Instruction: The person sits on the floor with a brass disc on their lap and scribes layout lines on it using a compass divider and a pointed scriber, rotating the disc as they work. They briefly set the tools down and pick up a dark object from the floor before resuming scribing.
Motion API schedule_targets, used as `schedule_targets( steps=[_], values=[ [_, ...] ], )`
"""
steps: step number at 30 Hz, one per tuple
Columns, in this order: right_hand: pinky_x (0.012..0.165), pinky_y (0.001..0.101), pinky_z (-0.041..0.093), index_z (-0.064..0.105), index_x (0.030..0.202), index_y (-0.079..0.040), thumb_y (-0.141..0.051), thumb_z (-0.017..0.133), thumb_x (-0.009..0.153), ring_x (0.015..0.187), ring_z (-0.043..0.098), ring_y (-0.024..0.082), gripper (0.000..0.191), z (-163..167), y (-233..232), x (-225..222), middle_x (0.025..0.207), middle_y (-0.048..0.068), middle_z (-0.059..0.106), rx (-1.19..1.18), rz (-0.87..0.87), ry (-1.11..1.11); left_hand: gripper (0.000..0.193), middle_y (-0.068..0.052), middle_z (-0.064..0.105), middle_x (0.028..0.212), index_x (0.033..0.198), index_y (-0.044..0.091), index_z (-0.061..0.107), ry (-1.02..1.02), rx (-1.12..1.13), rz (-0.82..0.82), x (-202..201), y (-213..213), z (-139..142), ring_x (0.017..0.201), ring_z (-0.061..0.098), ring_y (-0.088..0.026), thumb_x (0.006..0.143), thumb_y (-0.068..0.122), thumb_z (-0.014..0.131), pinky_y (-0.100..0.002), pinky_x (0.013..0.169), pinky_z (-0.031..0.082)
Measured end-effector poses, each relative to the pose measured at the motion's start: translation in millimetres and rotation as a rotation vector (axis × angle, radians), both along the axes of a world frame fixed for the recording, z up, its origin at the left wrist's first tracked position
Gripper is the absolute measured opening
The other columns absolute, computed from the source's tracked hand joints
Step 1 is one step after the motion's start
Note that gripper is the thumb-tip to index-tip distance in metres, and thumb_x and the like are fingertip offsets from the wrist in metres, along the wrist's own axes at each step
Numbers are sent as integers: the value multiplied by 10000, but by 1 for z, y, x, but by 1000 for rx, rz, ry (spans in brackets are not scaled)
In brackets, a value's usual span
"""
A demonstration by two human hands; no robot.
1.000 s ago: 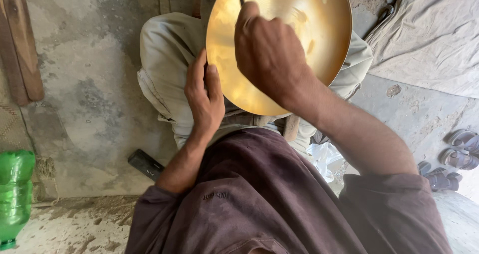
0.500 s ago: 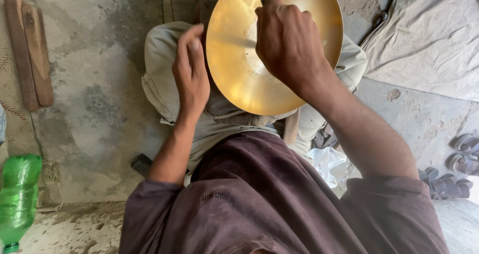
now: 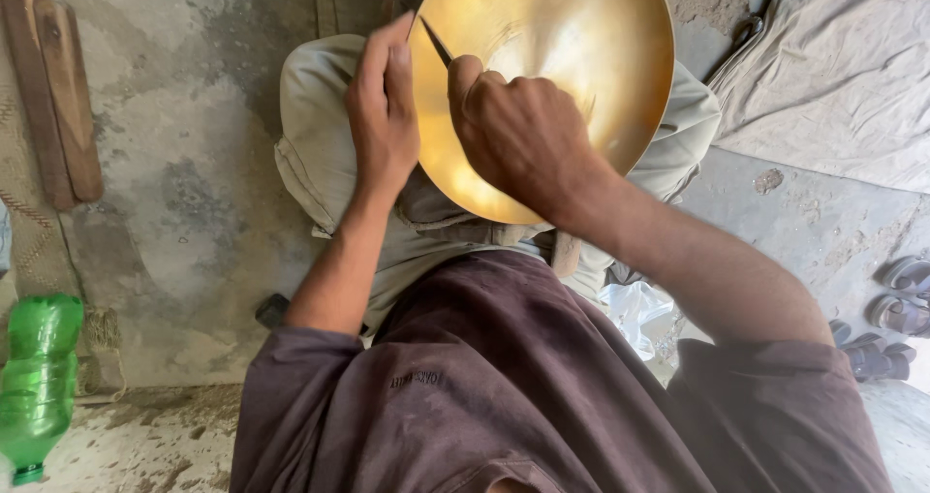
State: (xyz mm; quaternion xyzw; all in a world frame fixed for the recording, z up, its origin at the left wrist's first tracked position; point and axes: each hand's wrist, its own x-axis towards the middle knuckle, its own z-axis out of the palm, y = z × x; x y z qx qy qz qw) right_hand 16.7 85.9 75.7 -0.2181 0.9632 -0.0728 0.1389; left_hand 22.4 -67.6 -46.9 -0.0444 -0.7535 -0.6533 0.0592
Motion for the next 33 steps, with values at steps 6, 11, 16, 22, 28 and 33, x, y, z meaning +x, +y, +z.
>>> schedule_targets(
  steps=[6,11,16,22,28,33],
  values=[
    [285,403,356,492,870,27,-160,544,1118,340,501,244,315,14,33,-20,508,122,521,-83,-146,138,426,-118,704,1229,1370,37,587,-77,83,43,4,3,-3,1105,685,-226,1201,347,348,-355,987,549],
    [316,388,368,489,866,36,-102,580,1102,348,498,244,288,0,31,-28,509,128,503,-91,-150,202,457,-189,633,1412,1512,-20,479,-133,42,139,92,9,13,1301,642,-285,1216,298,341,-406,1094,538],
    [335,360,360,480,879,23,-60,553,1134,380,473,202,278,-5,24,-27,548,108,480,-151,21,297,383,-218,636,1383,1496,-43,456,-95,-109,163,110,26,14,1231,687,-312,1184,178,434,-387,1006,580],
    [245,373,358,494,847,18,-98,470,1090,311,527,197,270,3,5,-10,468,76,518,-52,-6,-20,334,-179,681,1402,1479,-9,545,21,-189,24,23,-6,3,1324,686,-301,1222,178,442,-394,1100,573],
    [289,391,355,532,945,26,-164,511,1117,320,459,217,258,7,25,-12,483,85,500,-110,-111,88,469,-146,697,1365,1488,25,524,-60,145,-24,-8,-7,1,1277,690,-245,1194,356,371,-353,1072,557],
    [376,389,374,536,965,-2,-85,549,1121,415,490,222,177,0,43,-27,572,95,490,-81,-14,414,511,-150,714,1269,1486,20,481,-341,-56,71,70,-8,18,1118,733,-207,1131,361,343,-339,921,590]
  ],
)
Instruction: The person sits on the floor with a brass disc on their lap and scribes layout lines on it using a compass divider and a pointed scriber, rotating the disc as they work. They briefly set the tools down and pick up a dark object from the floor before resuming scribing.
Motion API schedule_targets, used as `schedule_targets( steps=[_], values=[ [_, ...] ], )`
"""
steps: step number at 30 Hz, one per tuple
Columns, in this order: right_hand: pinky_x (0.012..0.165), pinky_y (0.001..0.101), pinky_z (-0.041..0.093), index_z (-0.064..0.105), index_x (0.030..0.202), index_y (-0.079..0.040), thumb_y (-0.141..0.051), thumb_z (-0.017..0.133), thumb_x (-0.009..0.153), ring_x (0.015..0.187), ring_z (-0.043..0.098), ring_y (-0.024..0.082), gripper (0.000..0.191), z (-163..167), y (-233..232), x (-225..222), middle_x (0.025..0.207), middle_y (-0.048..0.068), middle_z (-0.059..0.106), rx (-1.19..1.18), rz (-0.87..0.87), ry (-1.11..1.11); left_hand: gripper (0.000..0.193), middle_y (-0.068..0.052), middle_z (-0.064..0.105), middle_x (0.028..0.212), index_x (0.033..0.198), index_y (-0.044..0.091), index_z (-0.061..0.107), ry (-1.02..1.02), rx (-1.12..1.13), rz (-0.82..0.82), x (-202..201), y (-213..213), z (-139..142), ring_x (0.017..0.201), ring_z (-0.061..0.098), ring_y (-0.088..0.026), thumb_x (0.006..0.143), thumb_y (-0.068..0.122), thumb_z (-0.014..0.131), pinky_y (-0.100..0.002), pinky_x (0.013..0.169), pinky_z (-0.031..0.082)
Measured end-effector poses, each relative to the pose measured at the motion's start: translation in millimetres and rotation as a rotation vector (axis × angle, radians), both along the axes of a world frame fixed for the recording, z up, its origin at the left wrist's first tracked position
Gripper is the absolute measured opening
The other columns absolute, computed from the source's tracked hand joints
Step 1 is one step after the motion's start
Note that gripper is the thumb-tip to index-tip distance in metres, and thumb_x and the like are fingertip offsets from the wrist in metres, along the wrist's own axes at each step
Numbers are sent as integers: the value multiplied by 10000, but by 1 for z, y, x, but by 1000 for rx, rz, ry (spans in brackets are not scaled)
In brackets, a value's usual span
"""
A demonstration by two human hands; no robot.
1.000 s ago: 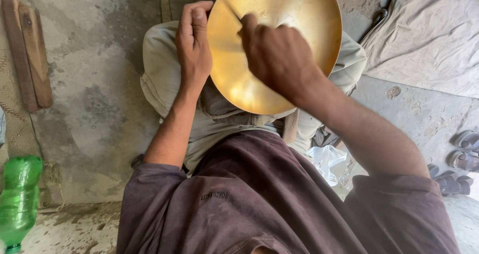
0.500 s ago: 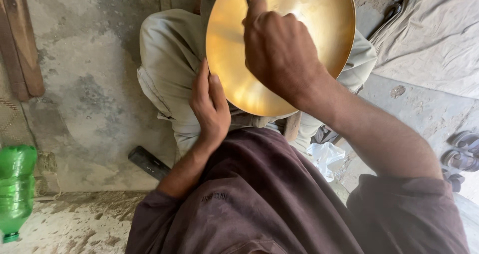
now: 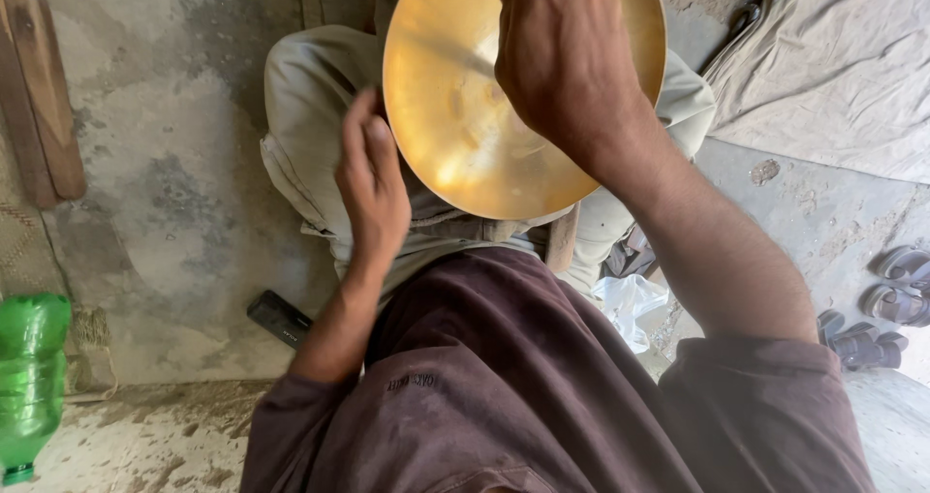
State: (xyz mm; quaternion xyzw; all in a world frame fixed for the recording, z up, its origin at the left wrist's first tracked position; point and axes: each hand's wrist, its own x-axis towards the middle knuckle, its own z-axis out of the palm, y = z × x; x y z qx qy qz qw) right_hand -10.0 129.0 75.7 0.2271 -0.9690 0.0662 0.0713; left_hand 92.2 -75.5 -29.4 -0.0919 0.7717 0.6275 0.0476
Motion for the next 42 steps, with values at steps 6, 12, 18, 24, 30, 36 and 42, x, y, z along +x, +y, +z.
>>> schedule_targets(
  steps=[6,12,18,24,30,36,42],
  values=[
    [336,359,397,508,924,56,-66,557,1097,401,517,221,218,-7,-21,-1,542,97,484,-52,-59,-228,450,-298,573,1437,1540,-81,384,217,-139,-20,40,30,-1,1321,617,-383,1216,231,369,-445,1073,533],
    [286,336,405,509,934,80,-71,493,1031,367,536,191,180,0,-49,26,515,89,531,75,51,-257,431,-172,590,1549,1547,3,488,196,106,-219,-39,-19,-17,1461,582,-312,1212,272,457,-394,1184,503],
    [323,382,457,588,1033,-28,-274,498,1084,374,553,207,267,19,-35,38,620,76,608,181,187,-383,438,-94,638,1503,1501,53,560,220,335,-333,-100,-26,-16,1424,591,-225,1178,338,477,-346,1210,478],
    [405,378,409,742,998,-122,-406,645,1128,479,540,199,327,30,15,25,680,33,614,-8,228,-123,305,-88,643,1429,1439,103,630,717,-385,-363,-76,-31,42,1347,618,-284,1147,189,643,-369,1141,519],
    [607,278,470,755,999,-34,-214,735,1105,736,629,122,210,-12,33,19,847,12,683,-773,168,-95,223,-69,725,964,1229,71,746,598,-557,-642,-72,-12,91,925,710,-243,1008,94,768,-428,801,530],
    [621,287,342,557,809,-33,-220,833,1009,682,445,84,389,-57,17,31,750,-20,485,-1219,-118,-359,260,-143,712,1105,1275,2,682,421,-314,-648,-60,-16,90,975,737,-236,1045,106,745,-346,814,571],
    [537,296,289,431,717,-62,-269,877,933,603,378,83,537,-67,0,13,647,-30,378,-1093,-59,-497,272,-141,724,1066,1243,-42,668,291,-253,-723,-62,-26,82,933,714,-232,1047,125,757,-346,805,550]
  ],
)
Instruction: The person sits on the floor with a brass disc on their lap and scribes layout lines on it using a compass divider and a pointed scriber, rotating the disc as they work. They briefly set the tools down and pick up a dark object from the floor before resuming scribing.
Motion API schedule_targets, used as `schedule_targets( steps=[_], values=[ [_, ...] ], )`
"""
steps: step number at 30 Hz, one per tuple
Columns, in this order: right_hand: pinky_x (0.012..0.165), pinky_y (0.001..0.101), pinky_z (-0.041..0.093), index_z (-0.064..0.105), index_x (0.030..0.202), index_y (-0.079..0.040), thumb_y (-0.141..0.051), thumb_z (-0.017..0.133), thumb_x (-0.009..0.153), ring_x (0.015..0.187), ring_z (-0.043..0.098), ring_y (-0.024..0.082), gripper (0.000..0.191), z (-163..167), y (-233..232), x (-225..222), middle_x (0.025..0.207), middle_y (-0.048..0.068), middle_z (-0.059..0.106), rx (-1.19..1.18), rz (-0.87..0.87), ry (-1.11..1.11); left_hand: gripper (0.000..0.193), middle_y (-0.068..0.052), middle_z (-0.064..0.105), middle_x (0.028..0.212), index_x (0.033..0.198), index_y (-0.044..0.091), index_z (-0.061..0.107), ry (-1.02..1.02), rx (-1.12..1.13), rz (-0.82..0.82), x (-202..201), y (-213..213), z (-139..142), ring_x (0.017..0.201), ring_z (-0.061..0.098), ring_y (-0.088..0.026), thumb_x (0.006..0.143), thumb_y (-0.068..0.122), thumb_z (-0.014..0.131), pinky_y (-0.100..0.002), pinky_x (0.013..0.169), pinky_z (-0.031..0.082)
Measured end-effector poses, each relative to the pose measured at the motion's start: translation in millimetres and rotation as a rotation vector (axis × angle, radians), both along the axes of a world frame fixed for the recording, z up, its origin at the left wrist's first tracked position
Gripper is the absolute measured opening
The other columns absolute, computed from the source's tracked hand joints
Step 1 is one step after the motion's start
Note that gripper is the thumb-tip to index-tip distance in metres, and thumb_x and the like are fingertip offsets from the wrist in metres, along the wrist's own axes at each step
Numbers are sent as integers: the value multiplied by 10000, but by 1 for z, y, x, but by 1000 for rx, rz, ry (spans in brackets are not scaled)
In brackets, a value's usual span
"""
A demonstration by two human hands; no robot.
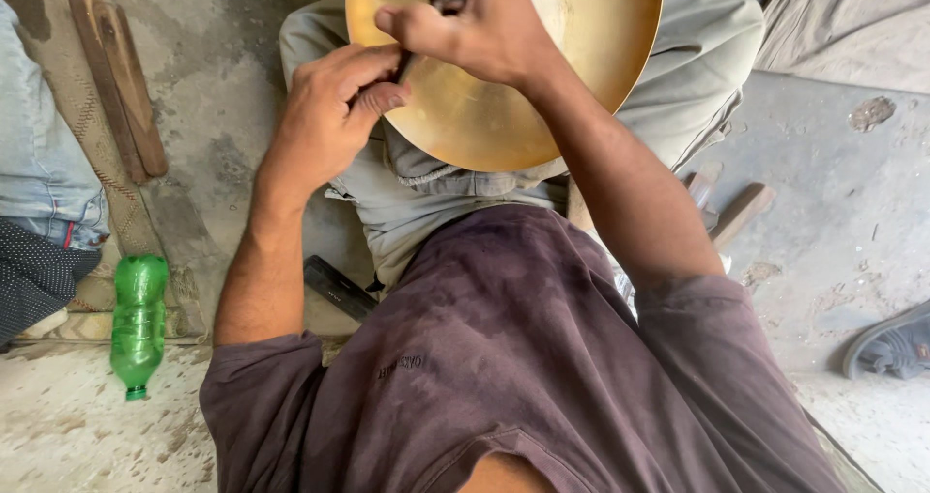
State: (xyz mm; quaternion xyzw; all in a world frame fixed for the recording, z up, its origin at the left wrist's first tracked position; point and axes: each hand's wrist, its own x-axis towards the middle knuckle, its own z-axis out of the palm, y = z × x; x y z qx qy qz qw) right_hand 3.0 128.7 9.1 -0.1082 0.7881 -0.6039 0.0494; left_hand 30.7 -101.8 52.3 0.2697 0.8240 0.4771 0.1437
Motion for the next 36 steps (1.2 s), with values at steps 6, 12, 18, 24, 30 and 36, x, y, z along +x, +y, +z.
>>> schedule_targets(
  steps=[6,12,18,24,30,36],
  values=[
    [472,248,419,567,712,-62,-236,749,899,544,562,31,313,-9,-22,-11,580,-31,528,6,28,-57,176,-71,759,967,1113,-20,674,-230,-11,-9,-12,-5,-3,900,746,-181,1020,114,742,-308,780,576],
    [494,244,433,686,807,-44,-145,685,926,580,563,35,156,-24,-21,-17,645,-38,596,47,47,120,105,-88,748,966,1081,-23,649,-47,-62,-35,-17,-6,-13,931,766,-190,1041,32,729,-322,782,590],
    [480,231,414,679,801,-50,-123,660,943,569,559,23,160,-19,-21,-18,630,-51,607,36,79,71,92,-95,721,950,1095,-21,617,-21,-52,-54,-19,-7,-18,917,763,-199,1046,-49,689,-330,775,588],
    [504,220,456,701,828,-41,-79,673,989,607,624,36,168,-15,-22,-18,673,-2,684,56,95,107,123,-106,710,988,1110,-30,606,-2,-30,-15,-15,-5,-20,919,759,-217,1032,-74,690,-337,780,590],
    [538,200,497,689,871,-32,-39,639,999,672,687,21,137,-17,-20,-17,733,-10,721,6,135,91,127,-101,710,974,1104,-28,607,12,-43,9,-14,-4,-22,921,766,-216,1022,-89,681,-333,763,595],
    [518,206,461,685,846,-34,-23,647,983,638,649,27,142,-11,-20,-18,695,-15,682,30,109,88,151,-110,705,982,1106,-35,594,-13,-11,35,-12,-2,-21,925,768,-217,1003,-143,616,-333,776,607]
  ],
)
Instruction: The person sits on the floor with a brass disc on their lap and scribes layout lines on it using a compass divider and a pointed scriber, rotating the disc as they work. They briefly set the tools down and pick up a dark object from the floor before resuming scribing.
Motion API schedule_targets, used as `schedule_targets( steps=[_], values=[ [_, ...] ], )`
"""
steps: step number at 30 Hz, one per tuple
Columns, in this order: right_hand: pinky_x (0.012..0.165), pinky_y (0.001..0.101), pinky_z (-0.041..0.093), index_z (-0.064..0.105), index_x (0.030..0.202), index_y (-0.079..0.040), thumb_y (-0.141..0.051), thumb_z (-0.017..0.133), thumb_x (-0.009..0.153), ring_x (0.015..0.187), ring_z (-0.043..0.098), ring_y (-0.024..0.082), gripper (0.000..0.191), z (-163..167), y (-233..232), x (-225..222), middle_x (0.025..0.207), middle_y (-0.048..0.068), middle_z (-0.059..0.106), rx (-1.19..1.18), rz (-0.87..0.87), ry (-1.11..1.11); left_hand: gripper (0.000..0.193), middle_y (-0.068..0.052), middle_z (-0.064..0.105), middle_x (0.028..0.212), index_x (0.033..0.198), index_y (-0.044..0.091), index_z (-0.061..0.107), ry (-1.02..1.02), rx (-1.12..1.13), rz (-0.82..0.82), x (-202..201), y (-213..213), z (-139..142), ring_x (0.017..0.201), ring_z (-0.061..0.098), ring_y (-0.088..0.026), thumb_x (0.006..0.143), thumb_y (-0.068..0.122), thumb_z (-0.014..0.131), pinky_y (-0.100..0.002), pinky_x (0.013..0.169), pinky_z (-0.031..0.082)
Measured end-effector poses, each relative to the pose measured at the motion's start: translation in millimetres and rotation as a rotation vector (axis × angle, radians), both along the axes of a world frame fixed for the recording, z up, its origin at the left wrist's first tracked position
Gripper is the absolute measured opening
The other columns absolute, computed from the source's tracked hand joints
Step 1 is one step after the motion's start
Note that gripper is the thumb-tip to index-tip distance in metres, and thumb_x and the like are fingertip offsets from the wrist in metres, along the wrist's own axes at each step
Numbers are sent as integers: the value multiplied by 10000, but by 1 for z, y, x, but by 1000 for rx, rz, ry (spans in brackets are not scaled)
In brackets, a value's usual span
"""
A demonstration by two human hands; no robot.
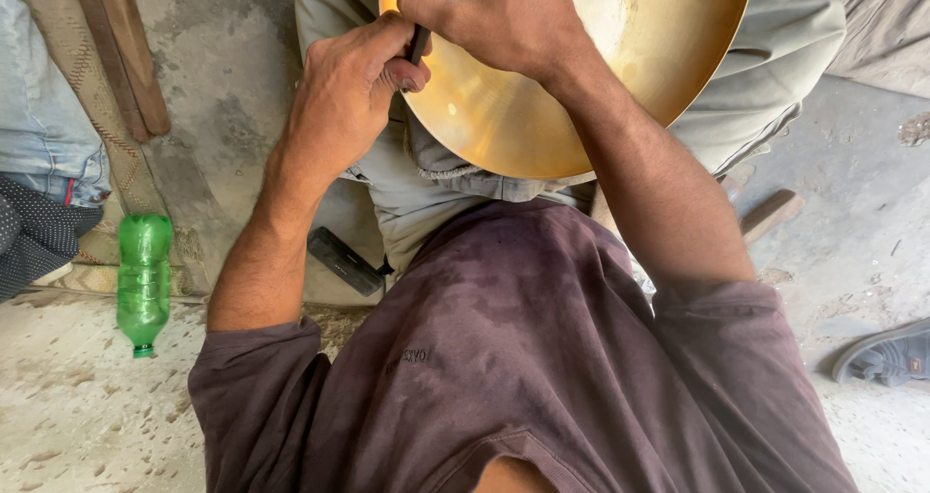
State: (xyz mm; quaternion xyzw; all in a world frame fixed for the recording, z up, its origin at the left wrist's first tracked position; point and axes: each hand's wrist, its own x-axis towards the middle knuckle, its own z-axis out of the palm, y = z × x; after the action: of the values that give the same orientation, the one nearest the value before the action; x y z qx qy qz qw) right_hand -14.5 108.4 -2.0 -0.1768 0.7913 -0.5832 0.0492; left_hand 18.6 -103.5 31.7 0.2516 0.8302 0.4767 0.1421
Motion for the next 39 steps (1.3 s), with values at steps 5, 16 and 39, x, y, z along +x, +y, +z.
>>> schedule_targets(
  steps=[5,16,39],
  values=[
    [514,215,436,672,844,-18,-13,626,972,630,612,17,137,3,0,0,687,-20,651,-38,4,-51,156,-109,711,964,1107,-37,597,-10,1,18,1,1,0,909,768,-212,1002,-151,578,-332,778,614],
    [486,250,410,628,778,1,-67,656,898,576,530,29,141,-1,-5,-1,619,-30,537,49,-82,-87,158,-130,725,985,1129,-50,603,-3,-37,59,4,2,2,901,773,-218,1003,-142,626,-330,742,602],
    [521,284,333,439,746,-59,-55,693,828,589,416,70,267,3,-3,0,643,-18,384,-16,-125,-48,168,-121,734,998,1134,-45,627,-7,-86,88,7,6,0,901,777,-209,995,-136,648,-308,746,621]
  ],
)
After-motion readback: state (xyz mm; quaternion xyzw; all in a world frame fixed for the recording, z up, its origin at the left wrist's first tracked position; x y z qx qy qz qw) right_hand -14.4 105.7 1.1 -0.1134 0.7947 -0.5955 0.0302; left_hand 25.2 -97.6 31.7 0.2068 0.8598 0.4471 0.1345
